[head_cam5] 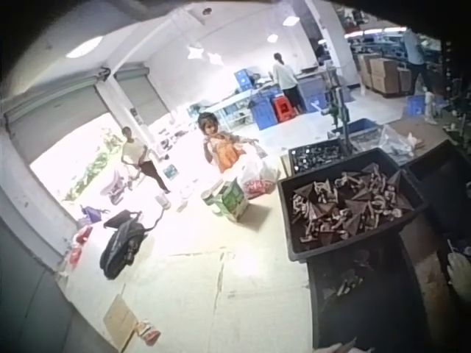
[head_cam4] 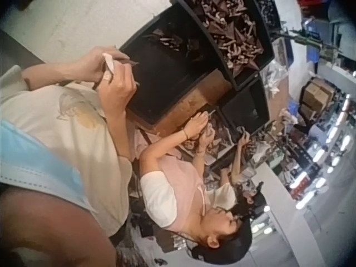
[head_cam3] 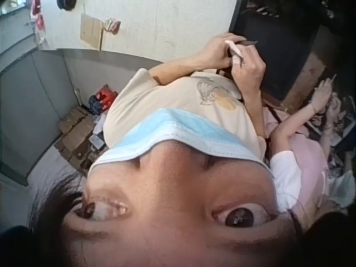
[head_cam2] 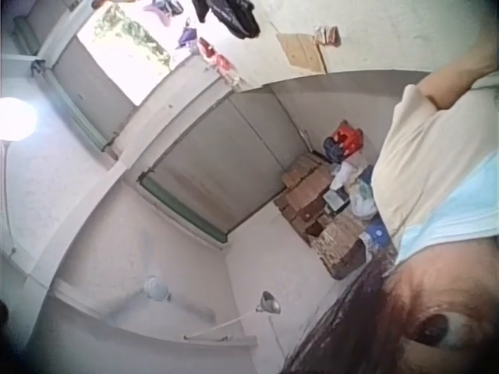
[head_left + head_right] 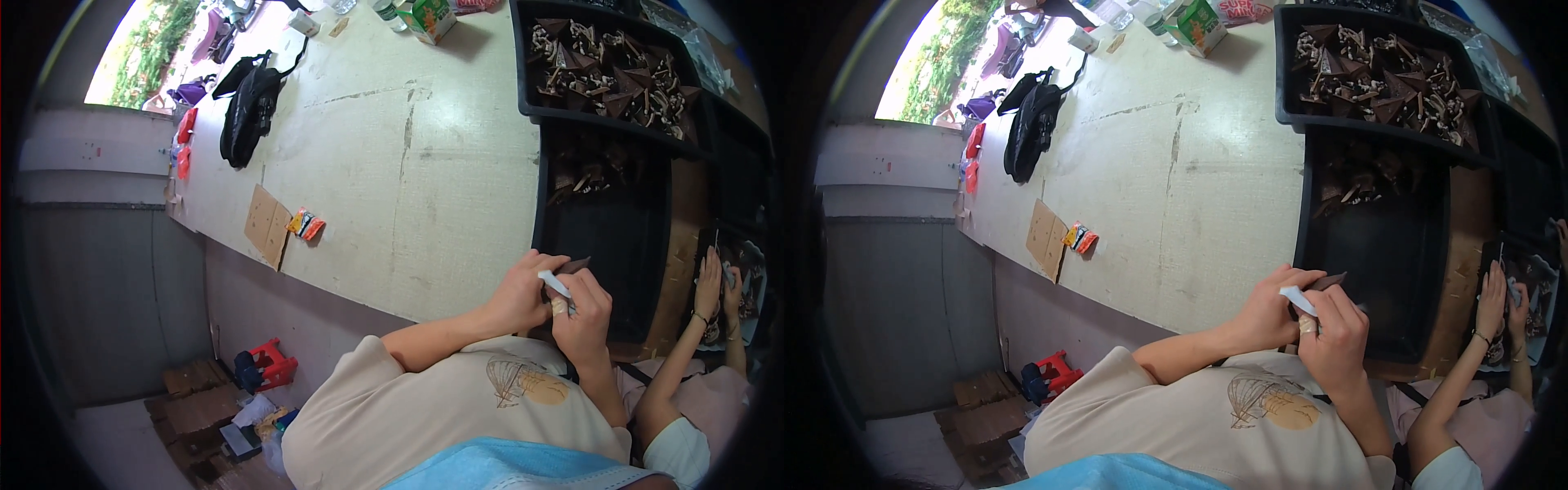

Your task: The person wipes small pyramid-shaped plastic parts clean with a white cloth.

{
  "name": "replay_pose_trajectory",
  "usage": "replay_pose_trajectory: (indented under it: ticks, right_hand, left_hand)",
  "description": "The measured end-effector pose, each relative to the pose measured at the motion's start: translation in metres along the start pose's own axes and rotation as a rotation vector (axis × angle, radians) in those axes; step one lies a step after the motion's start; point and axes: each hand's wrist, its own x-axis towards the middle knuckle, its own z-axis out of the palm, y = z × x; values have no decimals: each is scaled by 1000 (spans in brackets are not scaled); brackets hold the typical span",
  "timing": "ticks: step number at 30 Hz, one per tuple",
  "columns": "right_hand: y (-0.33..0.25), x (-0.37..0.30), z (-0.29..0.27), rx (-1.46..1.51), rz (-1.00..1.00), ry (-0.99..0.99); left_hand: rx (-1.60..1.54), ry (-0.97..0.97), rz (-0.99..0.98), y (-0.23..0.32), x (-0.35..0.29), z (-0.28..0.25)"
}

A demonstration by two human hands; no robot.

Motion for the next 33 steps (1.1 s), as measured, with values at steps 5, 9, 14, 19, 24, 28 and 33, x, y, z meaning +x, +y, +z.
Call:
replay_pose_trajectory:
  ticks: [5, 9, 14, 19, 24, 28, 33]
  right_hand:
    - [3, -10, -1, -6, 72, -61]
    - [0, -8, -1, 5, 25, -43]
    - [-1, -13, -8, 31, 121, -28]
    - [15, -10, -23, -11, 142, -26]
    - [56, 16, -81, 143, 445, 309]
    - [131, 70, -145, 332, 444, 852]
    - [266, 116, -259, -367, 587, 1169]
  left_hand:
    - [-30, 39, -45, -4, -3, 3]
    - [-27, 26, -79, 0, -2, 1]
    - [-37, -8, -143, 6, -3, 4]
    - [-139, -11, -284, -5, 16, -7]
    - [-574, -48, -499, -1, 35, -16]
    - [-953, -150, -577, -7, 46, 1]
    - [-1105, -193, -536, -14, 61, 15]
